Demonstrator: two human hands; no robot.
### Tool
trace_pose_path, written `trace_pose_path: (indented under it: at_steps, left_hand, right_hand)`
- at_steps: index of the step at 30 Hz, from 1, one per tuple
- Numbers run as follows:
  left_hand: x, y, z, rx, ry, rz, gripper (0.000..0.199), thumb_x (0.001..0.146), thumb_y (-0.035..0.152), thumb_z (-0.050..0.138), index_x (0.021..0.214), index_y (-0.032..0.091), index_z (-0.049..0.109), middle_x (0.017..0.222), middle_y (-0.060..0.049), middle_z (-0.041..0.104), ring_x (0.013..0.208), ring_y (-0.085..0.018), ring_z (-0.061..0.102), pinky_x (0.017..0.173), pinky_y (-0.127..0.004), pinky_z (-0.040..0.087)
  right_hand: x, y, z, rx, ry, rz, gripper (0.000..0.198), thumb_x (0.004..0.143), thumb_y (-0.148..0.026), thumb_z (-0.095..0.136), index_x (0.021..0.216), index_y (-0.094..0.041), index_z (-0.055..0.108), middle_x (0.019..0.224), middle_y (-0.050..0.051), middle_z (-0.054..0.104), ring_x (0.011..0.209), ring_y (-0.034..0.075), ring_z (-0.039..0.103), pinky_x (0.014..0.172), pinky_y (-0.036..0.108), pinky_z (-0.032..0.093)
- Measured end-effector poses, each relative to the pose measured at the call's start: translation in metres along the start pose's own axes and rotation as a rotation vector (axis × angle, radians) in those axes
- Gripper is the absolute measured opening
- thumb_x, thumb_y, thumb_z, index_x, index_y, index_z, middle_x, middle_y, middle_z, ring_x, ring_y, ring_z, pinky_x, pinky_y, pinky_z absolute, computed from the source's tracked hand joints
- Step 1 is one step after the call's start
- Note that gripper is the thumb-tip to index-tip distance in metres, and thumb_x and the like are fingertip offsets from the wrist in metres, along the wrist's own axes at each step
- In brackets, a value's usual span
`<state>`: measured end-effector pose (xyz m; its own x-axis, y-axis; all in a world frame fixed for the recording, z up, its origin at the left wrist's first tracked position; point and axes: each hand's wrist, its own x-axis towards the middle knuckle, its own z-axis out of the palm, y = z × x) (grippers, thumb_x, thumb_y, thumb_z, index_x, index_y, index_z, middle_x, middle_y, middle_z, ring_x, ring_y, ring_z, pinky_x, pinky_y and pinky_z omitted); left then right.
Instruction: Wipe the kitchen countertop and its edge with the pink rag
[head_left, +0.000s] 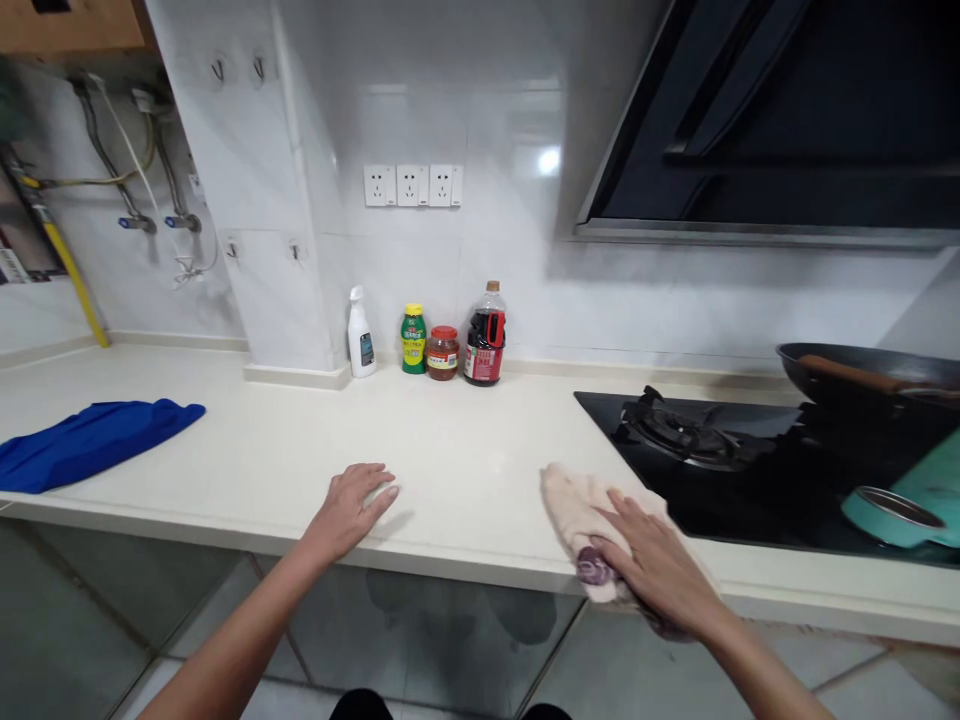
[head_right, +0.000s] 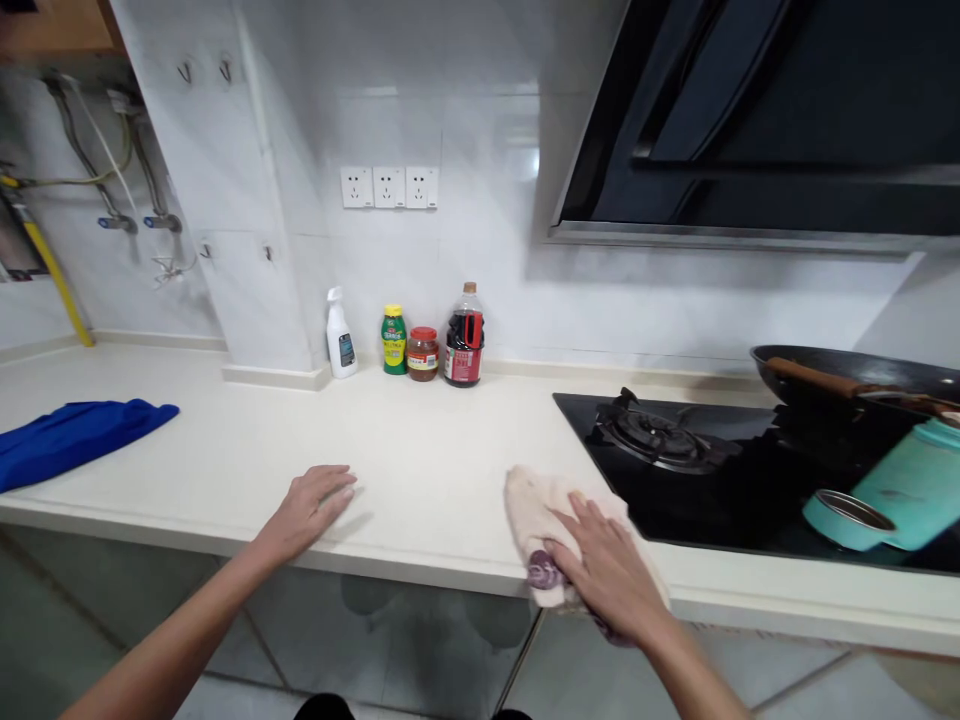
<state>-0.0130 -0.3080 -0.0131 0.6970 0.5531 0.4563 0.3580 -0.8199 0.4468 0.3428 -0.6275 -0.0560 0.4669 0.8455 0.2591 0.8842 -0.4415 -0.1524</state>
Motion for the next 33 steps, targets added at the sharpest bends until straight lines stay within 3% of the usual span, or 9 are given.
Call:
trace_pose_path:
  at_steps: [5, 9, 12, 14, 18, 23, 29, 31, 33]
  left_hand:
    - [0.004, -0.002, -0.001, -0.146, 0.063, -0.085, 0.052, 0.09, 0.067, 0.048, 0.109, 0.028, 0.076, 0.128, -0.007, 0.073, 0.127, -0.03, 0.06, 0.113, -0.052, 0.042]
    - [0.008, -0.011, -0.004, -0.293, 0.131, -0.234, 0.062, 0.088, 0.071, 0.044, 0.106, 0.022, 0.077, 0.123, -0.009, 0.075, 0.122, -0.028, 0.064, 0.113, -0.047, 0.045]
    - [0.01, -0.014, -0.006, -0.297, 0.147, -0.29, 0.067, 0.089, 0.07, 0.037, 0.108, 0.019, 0.076, 0.123, -0.011, 0.075, 0.119, -0.028, 0.066, 0.11, -0.046, 0.049]
    - [0.011, -0.012, -0.008, -0.285, 0.146, -0.308, 0.066, 0.088, 0.07, 0.039, 0.106, 0.019, 0.077, 0.121, -0.01, 0.076, 0.118, -0.029, 0.067, 0.11, -0.046, 0.048]
    - [0.009, -0.004, -0.009, -0.25, 0.122, -0.313, 0.061, 0.085, 0.07, 0.045, 0.1, 0.021, 0.078, 0.115, -0.008, 0.078, 0.116, -0.03, 0.067, 0.109, -0.045, 0.048]
    - [0.01, -0.001, -0.009, -0.169, 0.087, -0.256, 0.06, 0.086, 0.071, 0.043, 0.098, 0.023, 0.078, 0.114, -0.007, 0.078, 0.114, -0.03, 0.068, 0.105, -0.043, 0.05]
    - [0.01, 0.001, -0.006, -0.122, 0.068, -0.197, 0.058, 0.086, 0.07, 0.045, 0.097, 0.023, 0.078, 0.112, -0.009, 0.079, 0.112, -0.032, 0.068, 0.106, -0.044, 0.049]
    - [0.008, 0.002, -0.004, -0.113, 0.071, -0.181, 0.057, 0.088, 0.069, 0.045, 0.097, 0.023, 0.078, 0.111, -0.008, 0.079, 0.111, -0.031, 0.068, 0.106, -0.045, 0.049]
    - [0.007, 0.002, -0.003, -0.109, 0.074, -0.166, 0.056, 0.09, 0.068, 0.044, 0.098, 0.024, 0.078, 0.111, -0.008, 0.079, 0.111, -0.03, 0.068, 0.105, -0.044, 0.049]
  right_hand:
    - [0.017, -0.125, -0.01, 0.11, -0.118, -0.264, 0.057, 0.098, -0.047, 0.058, 0.152, -0.032, 0.048, 0.165, 0.011, 0.022, 0.153, 0.032, 0.02, 0.122, 0.06, 0.022]
    - [0.023, -0.223, 0.013, 0.185, -0.025, -0.502, 0.083, 0.08, -0.036, 0.086, 0.153, -0.034, 0.045, 0.165, 0.013, 0.024, 0.152, 0.036, 0.021, 0.122, 0.058, 0.025]
    - [0.023, -0.259, 0.033, 0.202, 0.083, -0.54, 0.082, 0.079, -0.025, 0.087, 0.15, -0.029, 0.047, 0.162, 0.011, 0.032, 0.149, 0.036, 0.029, 0.119, 0.053, 0.032]
    - [0.022, -0.26, 0.041, 0.202, 0.136, -0.567, 0.075, 0.081, -0.021, 0.083, 0.147, -0.029, 0.048, 0.16, 0.009, 0.037, 0.146, 0.034, 0.033, 0.117, 0.051, 0.035]
    - [0.009, -0.213, 0.046, 0.144, 0.267, -0.609, 0.066, 0.084, -0.013, 0.072, 0.144, -0.032, 0.051, 0.155, 0.006, 0.045, 0.141, 0.032, 0.041, 0.11, 0.051, 0.039]
    - [-0.027, -0.095, 0.043, 0.043, 0.436, -0.522, 0.079, 0.072, -0.01, 0.076, 0.144, -0.03, 0.05, 0.155, 0.011, 0.045, 0.139, 0.036, 0.041, 0.108, 0.053, 0.036]
    - [-0.064, 0.06, 0.028, -0.069, 0.525, -0.353, 0.056, 0.084, -0.026, 0.071, 0.136, -0.027, 0.052, 0.142, 0.014, 0.054, 0.133, 0.036, 0.047, 0.109, 0.054, 0.037]
    - [-0.071, 0.094, 0.024, -0.136, 0.517, -0.312, 0.054, 0.087, -0.03, 0.065, 0.138, -0.025, 0.048, 0.14, 0.016, 0.052, 0.134, 0.037, 0.045, 0.11, 0.056, 0.037]
    - [-0.076, 0.111, 0.023, -0.19, 0.516, -0.246, 0.055, 0.088, -0.031, 0.058, 0.141, -0.023, 0.044, 0.141, 0.018, 0.05, 0.136, 0.038, 0.043, 0.11, 0.058, 0.036]
